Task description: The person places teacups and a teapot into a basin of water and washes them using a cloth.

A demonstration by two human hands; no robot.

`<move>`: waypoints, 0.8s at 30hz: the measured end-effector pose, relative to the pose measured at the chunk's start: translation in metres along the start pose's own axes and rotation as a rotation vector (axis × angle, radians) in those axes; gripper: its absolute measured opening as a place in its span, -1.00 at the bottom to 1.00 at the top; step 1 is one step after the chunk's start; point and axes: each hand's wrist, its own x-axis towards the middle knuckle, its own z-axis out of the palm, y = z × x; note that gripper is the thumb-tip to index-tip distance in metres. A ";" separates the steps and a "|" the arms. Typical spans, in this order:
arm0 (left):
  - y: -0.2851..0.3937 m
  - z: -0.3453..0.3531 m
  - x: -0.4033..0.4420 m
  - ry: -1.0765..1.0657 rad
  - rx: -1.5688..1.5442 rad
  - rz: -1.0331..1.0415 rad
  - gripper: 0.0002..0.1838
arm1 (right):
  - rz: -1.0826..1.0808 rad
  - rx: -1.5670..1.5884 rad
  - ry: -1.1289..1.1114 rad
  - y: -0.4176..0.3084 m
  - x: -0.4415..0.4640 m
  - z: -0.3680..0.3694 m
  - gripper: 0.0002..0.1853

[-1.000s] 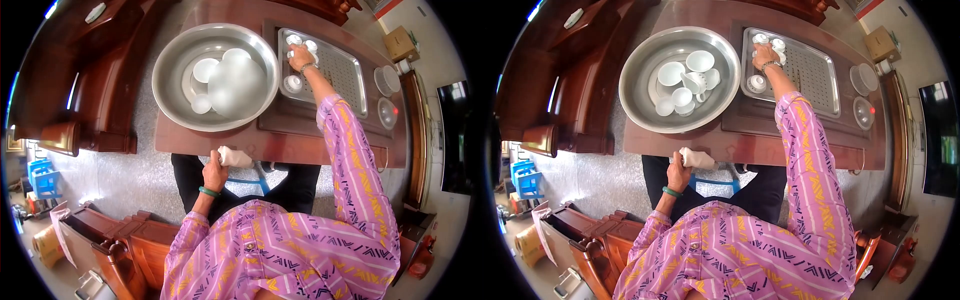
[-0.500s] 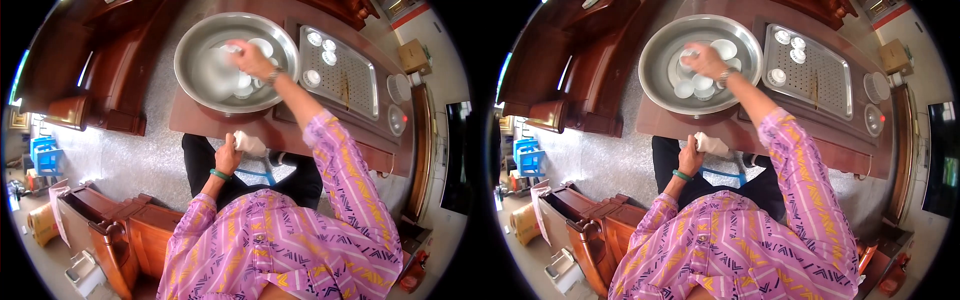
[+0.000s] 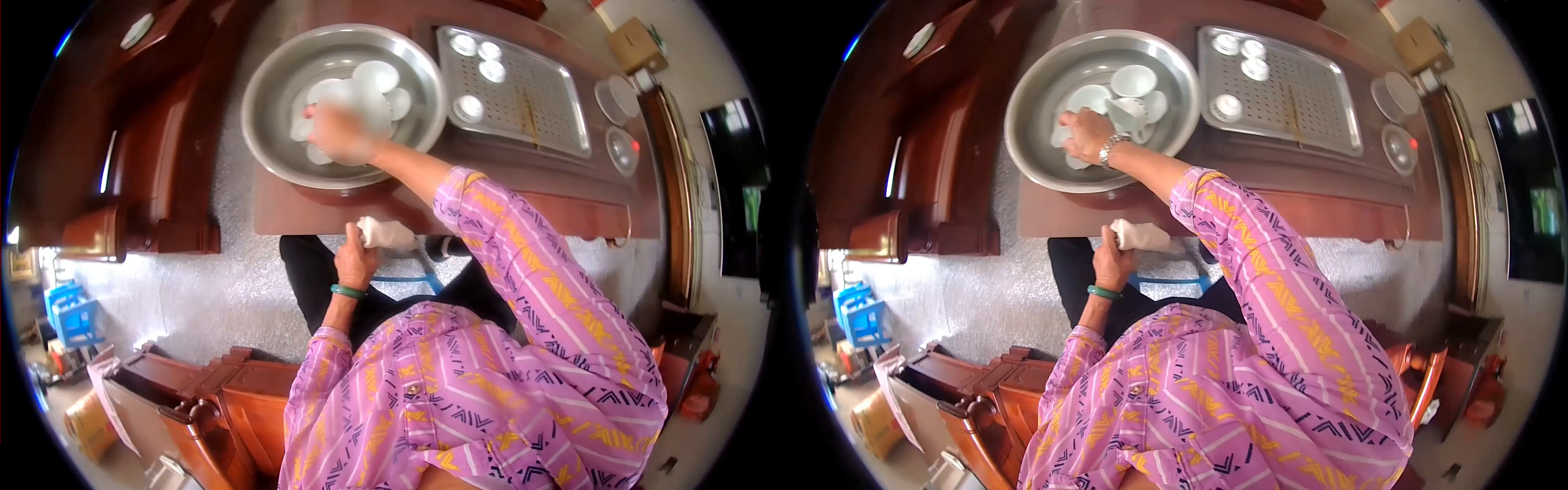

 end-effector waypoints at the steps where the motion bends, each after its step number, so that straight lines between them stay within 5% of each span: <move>1: 0.001 0.001 0.000 -0.015 0.011 -0.021 -0.70 | 0.058 0.039 -0.011 -0.034 -0.013 -0.039 -0.68; 8: -0.004 0.006 0.002 -0.006 -0.001 0.000 -0.64 | 0.169 -0.015 0.336 0.045 -0.035 -0.130 -0.70; 15: -0.005 0.004 0.000 0.044 -0.002 0.054 -0.67 | 0.503 -0.544 -0.149 0.107 -0.080 -0.190 -0.57; 19: -0.002 0.001 0.000 0.031 0.004 0.018 -0.67 | 0.455 -0.531 -0.099 0.123 -0.086 -0.178 -0.52; 24: -0.003 0.002 -0.001 0.014 -0.017 -0.031 -0.68 | 0.501 -0.011 0.175 0.091 -0.063 -0.177 -0.42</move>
